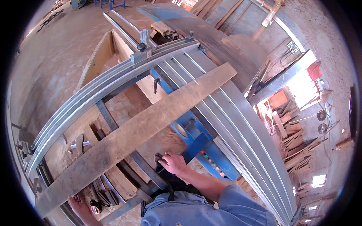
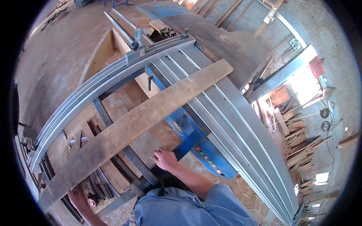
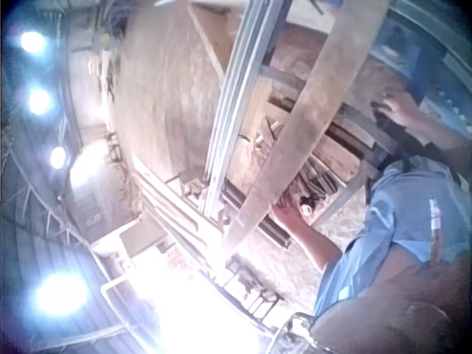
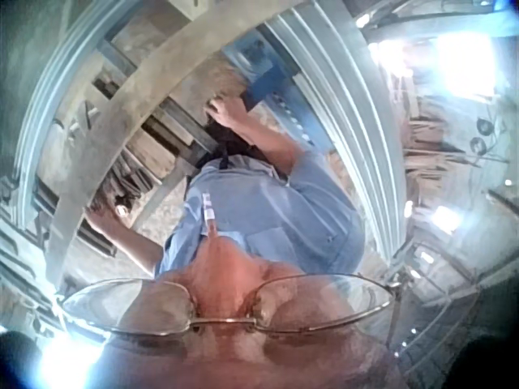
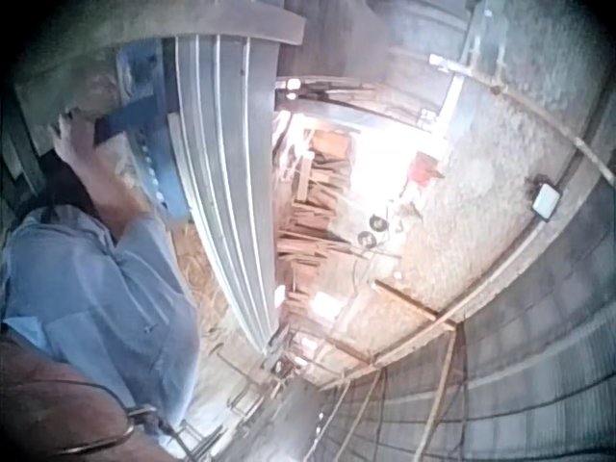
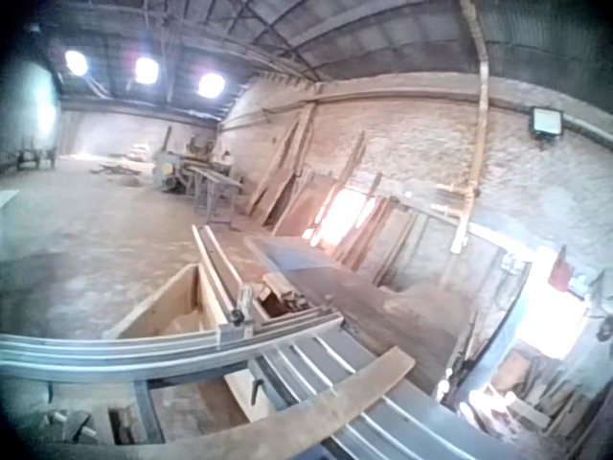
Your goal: The person measures several wooden planks with a tape measure in a workshop, marks measurements with a pencil, and moves the planks between a workbench and a table saw. The person handles multiple planks one at a time, measuring and marking each before placing them on the saw or back on the bench.
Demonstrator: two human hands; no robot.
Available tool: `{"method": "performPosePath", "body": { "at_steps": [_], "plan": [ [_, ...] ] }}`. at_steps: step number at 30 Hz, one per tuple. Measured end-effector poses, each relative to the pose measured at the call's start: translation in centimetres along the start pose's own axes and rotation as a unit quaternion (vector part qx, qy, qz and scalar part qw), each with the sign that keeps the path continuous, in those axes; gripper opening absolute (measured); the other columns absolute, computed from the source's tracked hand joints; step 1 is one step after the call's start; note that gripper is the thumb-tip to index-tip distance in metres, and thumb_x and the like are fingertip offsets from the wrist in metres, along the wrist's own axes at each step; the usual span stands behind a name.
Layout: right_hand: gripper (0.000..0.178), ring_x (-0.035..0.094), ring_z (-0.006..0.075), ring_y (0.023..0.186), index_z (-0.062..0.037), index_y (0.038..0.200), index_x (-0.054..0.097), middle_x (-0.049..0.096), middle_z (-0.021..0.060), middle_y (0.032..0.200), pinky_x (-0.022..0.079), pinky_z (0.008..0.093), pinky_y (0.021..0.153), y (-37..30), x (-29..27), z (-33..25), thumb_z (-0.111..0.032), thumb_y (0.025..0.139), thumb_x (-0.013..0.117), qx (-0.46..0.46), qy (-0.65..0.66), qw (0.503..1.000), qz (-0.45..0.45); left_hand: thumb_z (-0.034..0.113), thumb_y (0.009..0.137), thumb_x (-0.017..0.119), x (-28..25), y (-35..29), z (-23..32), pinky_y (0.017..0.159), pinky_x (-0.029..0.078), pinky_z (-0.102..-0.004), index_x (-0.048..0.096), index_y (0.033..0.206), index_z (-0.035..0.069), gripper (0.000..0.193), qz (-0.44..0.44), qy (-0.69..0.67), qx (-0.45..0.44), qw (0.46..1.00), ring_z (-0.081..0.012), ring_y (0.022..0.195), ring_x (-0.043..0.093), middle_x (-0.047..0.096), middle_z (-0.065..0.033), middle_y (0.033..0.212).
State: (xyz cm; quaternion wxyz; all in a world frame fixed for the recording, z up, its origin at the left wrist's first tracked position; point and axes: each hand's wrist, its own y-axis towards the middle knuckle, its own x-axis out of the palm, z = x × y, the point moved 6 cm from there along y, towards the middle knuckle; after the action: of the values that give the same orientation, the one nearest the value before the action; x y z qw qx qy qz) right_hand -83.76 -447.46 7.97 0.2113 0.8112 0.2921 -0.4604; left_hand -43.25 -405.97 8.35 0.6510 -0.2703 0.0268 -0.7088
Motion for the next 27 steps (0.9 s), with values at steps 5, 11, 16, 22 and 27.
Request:
{"method": "performPosePath", "body": {
  "at_steps": [5,11,16,22,27],
  "plan": [
    [0.025,0.064,0.0304,0.066,-0.0106,0.077,0.064,0.062,0.009,0.078,0.052,0.0407,0.053,0.5,-0.8,-0.2,-0.035,0.081,0.067,0.004,0.01,1.0,-0.02,0.036,0.09,0.062,-3.2,2.7,2.9,0.081,0.047,-0.0297,0.055,0.118,0.003,0.044,0.114,0.128,-0.058,0.983,-0.0189,0.092,0.058,0.06,-0.0062,0.104],
    [0.02,0.064,0.0303,0.068,-0.0118,0.076,0.068,0.064,0.0092,0.077,0.051,0.0408,0.055,0.2,-0.6,-0.3,-0.032,0.079,0.07,-0.006,0.005,1.0,0.023,0.024,0.092,0.058,-2.2,0.4,4.2,0.084,0.049,-0.0339,0.058,0.115,0.003,0.031,0.029,0.098,-0.026,0.994,-0.0206,0.101,0.057,0.057,-0.0089,0.116],
    [0.012,0.062,0.0315,0.069,-0.0092,0.073,0.064,0.062,0.0101,0.076,0.05,0.0404,0.058,-0.1,-1.1,-1.6,-0.017,0.075,0.073,-0.032,0.041,0.998,0.047,0.022,0.093,0.058,-4.0,-2.2,5.8,0.067,0.053,-0.0317,0.053,0.107,0.002,0.025,0.169,0.033,-0.028,0.985,-0.022,0.081,0.06,0.059,-0.0114,0.096],
    [0.014,0.061,0.0333,0.071,-0.0072,0.074,0.062,0.061,0.0116,0.077,0.05,0.0408,0.06,-1.2,-0.1,-1.6,-0.016,0.077,0.072,-0.062,0.035,0.995,0.071,0.027,0.092,0.061,-8.4,-4.2,7.0,0.067,0.056,-0.0317,0.048,0.108,0.0,0.035,0.221,-0.014,-0.011,0.975,-0.0245,0.081,0.062,0.058,-0.015,0.099],
    [0.014,0.062,0.0333,0.072,-0.0068,0.074,0.062,0.063,0.0117,0.078,0.051,0.0405,0.061,-1.1,-0.3,-1.0,-0.017,0.078,0.071,-0.051,0.018,0.996,0.069,0.032,0.089,0.064,-11.4,-0.8,7.3,0.075,0.055,-0.0338,0.024,0.143,-0.002,0.075,0.216,-0.052,-0.042,0.974,-0.0262,0.09,0.059,0.051,-0.0178,0.118]
  ]
}}
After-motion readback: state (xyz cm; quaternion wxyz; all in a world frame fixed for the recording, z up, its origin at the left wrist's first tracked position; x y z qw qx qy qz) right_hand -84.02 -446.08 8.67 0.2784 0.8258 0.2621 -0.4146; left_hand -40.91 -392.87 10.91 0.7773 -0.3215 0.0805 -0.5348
